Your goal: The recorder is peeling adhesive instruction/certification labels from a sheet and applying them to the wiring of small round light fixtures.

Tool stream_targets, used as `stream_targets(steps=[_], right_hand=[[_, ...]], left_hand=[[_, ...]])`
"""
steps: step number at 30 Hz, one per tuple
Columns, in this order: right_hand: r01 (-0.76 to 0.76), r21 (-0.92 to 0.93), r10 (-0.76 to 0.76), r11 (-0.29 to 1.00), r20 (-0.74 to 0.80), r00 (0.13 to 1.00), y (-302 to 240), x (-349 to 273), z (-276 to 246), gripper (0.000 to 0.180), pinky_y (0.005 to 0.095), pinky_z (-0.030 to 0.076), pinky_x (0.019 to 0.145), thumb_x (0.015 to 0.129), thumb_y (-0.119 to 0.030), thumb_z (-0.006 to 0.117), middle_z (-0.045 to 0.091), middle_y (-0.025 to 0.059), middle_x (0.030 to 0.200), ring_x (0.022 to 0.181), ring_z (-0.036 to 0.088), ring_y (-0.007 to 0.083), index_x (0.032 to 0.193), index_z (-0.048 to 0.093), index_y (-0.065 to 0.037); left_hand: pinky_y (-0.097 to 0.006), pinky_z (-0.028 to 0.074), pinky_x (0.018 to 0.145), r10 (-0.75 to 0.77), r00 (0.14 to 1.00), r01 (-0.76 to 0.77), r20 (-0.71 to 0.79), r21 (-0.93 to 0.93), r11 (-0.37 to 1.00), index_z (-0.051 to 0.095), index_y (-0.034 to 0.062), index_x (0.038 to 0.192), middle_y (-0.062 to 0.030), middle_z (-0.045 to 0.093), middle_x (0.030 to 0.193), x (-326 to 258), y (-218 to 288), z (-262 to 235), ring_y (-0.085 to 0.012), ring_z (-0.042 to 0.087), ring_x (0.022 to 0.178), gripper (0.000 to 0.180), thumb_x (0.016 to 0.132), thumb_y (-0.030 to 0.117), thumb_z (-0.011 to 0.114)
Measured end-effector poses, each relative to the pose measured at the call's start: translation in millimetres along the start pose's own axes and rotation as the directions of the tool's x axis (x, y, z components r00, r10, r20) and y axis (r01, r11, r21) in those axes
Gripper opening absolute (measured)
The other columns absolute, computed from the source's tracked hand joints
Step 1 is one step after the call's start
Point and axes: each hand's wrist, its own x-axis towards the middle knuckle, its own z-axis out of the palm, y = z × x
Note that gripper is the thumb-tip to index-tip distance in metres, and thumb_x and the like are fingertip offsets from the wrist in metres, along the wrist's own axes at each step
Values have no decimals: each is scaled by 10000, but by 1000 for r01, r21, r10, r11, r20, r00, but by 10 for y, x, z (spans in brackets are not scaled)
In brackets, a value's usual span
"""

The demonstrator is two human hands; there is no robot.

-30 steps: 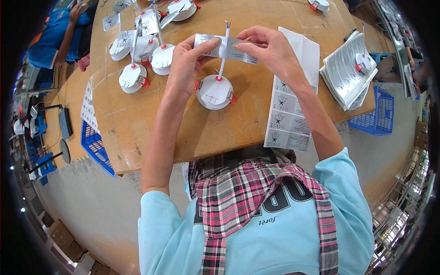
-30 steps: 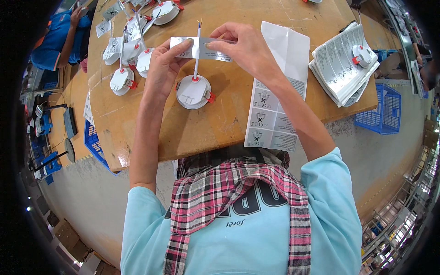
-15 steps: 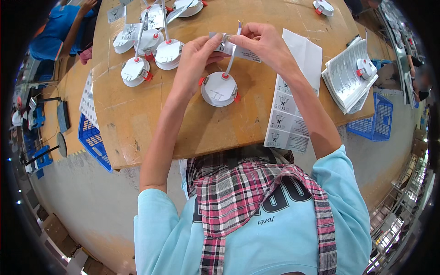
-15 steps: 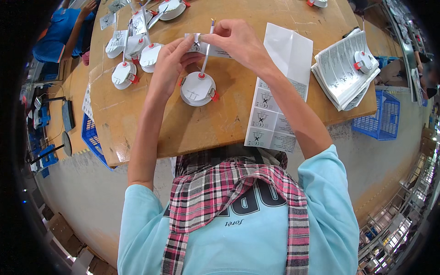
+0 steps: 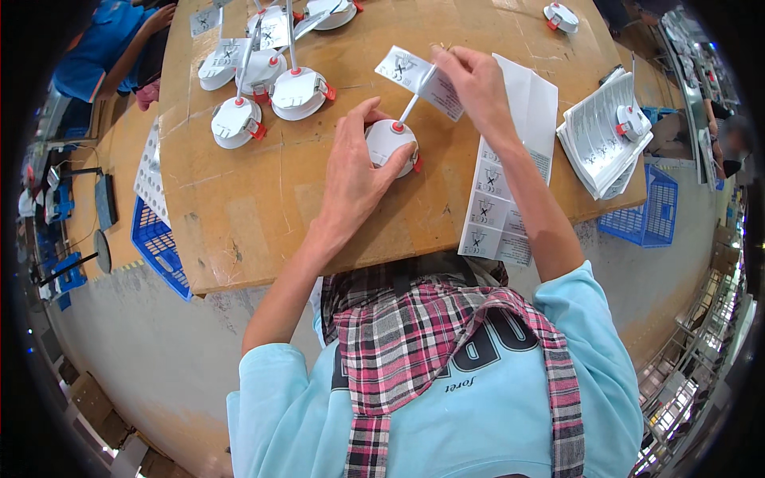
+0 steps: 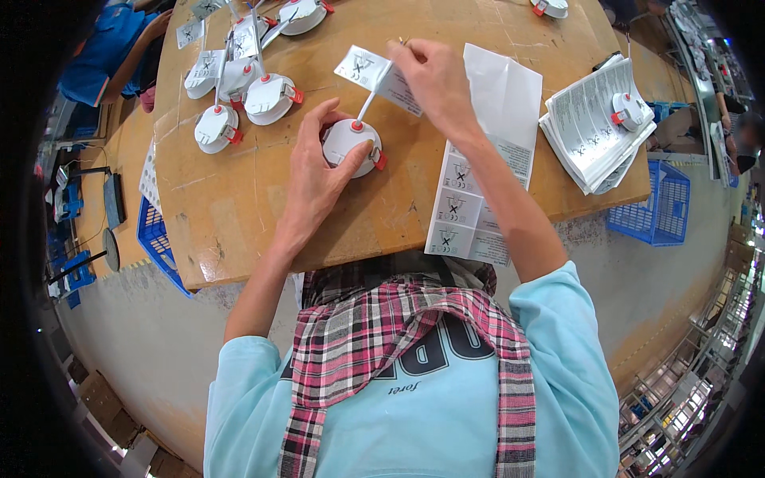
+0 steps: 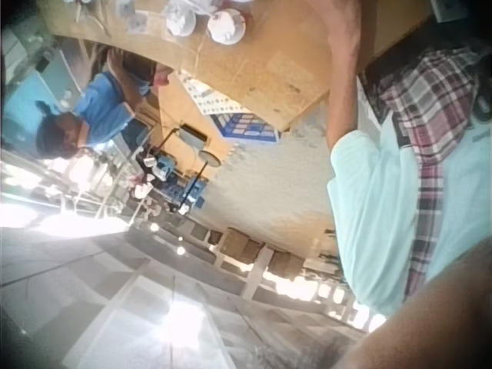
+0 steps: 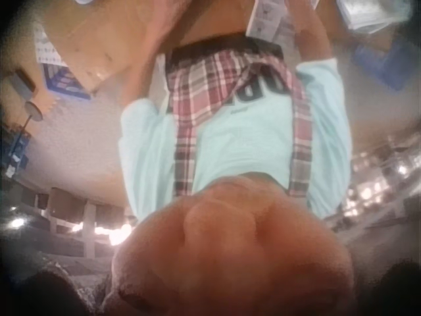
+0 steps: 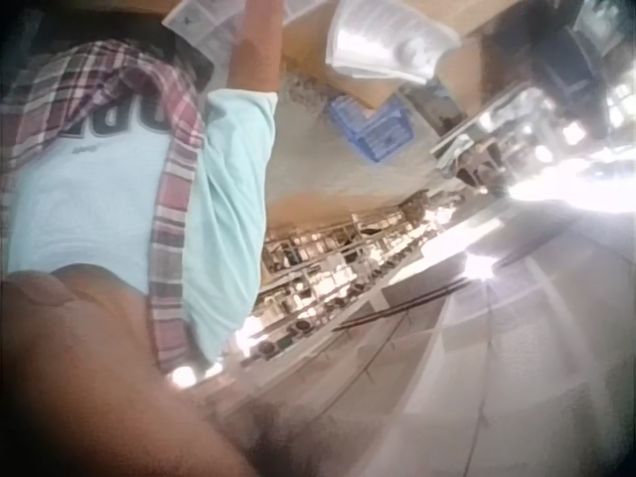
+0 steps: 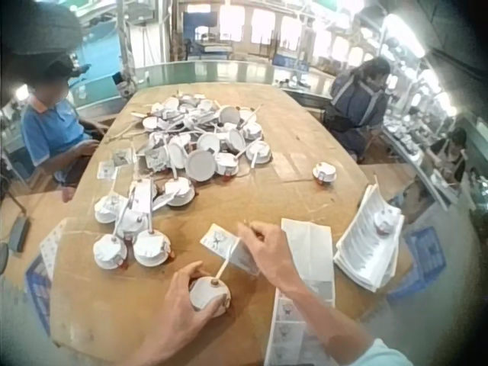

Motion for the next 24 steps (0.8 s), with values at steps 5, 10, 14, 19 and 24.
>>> stream_targets(steps=[5,10,14,19,24], right_hand=[[93,17,-94,996,169,981,-247,-86,-56,390,281,456,627,781,-351,694,668,88,760,669,585,141,844,675,33],[148,-56,-134,987,197,971,-198,-99,-21,419,274,458,620,733,-328,733,701,123,838,708,606,121,948,701,30],[101,-50,-92,994,170,981,-164,-101,-30,379,268,449,598,744,-318,726,687,103,772,675,592,120,912,715,21],[36,5,-36,999,194,980,-166,-35,-88,359,258,436,591,762,-327,722,655,55,717,658,572,112,869,712,15],[149,4,-147,989,197,969,-221,2,-195,333,264,437,636,777,-333,714,635,38,701,670,564,105,845,699,-7]], left_hand=[[-394,422,904,-3,1000,3,-15,-6,1000,403,-40,1282,-156,577,1042,1,-5,21,-293,529,995,686,744,202,755],[-362,462,894,19,1000,-17,-24,73,997,396,-23,1302,-156,584,1064,7,-12,41,-256,585,989,708,745,191,777],[-364,462,892,10,999,-7,-42,74,997,390,-21,1310,-154,586,1062,-1,-27,50,-254,584,986,721,741,194,779],[-398,421,908,-21,1000,22,-20,48,999,389,-26,1308,-132,585,1047,-17,-13,46,-287,530,1006,765,706,238,781],[-351,446,924,-106,992,115,63,-161,980,420,-28,1292,-142,593,1104,75,76,-95,-239,578,1029,542,851,179,657]])
